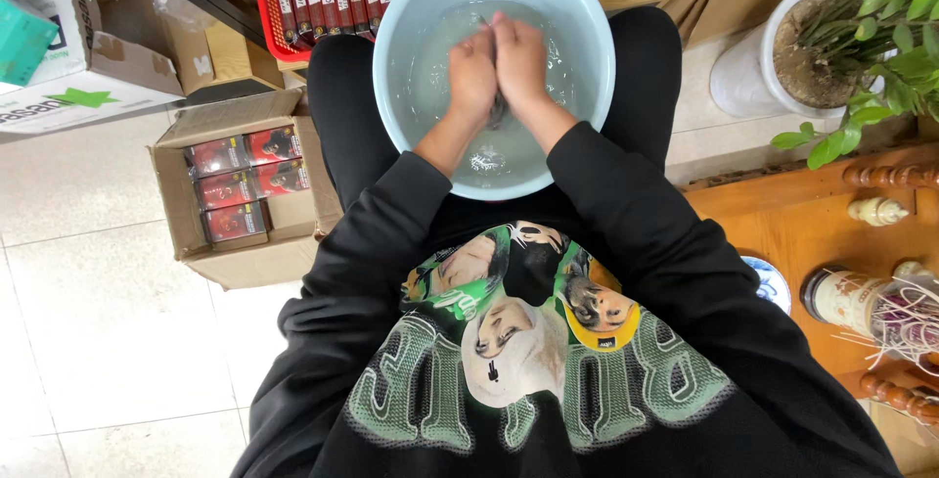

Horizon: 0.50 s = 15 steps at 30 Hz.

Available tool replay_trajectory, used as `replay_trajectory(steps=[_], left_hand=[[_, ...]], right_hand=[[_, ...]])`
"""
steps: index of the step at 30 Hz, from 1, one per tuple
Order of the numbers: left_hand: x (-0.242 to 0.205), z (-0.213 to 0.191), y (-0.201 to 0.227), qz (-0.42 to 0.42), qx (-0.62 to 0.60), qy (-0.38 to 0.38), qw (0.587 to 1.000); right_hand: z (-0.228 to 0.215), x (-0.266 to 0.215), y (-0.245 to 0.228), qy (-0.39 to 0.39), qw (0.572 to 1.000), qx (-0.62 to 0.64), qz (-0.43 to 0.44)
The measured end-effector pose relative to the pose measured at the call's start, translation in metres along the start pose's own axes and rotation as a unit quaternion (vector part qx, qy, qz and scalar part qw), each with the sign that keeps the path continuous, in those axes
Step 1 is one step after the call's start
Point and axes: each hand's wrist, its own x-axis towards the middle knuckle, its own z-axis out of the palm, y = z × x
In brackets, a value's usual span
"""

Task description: The person removes a screen protector from its box, washes a cloth in a bucket of water, wrings it out, wipes a wooden surface, and then wipes the front and back of the box.

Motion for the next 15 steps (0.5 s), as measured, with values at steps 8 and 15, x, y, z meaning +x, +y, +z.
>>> replay_trajectory(steps=[8,15], left_hand=[[0.000,0.001,-0.002,-0.048,0.012,0.015,0.999],[0.012,-0.009,0.016,-0.058,0.083,0.023,0.995]], right_hand=[[-0.008,0.021,0.001,0.011,0.999,0.033,0.039],[-0.011,0.003,0.009,-0.089,0.960,0.233,0.127]])
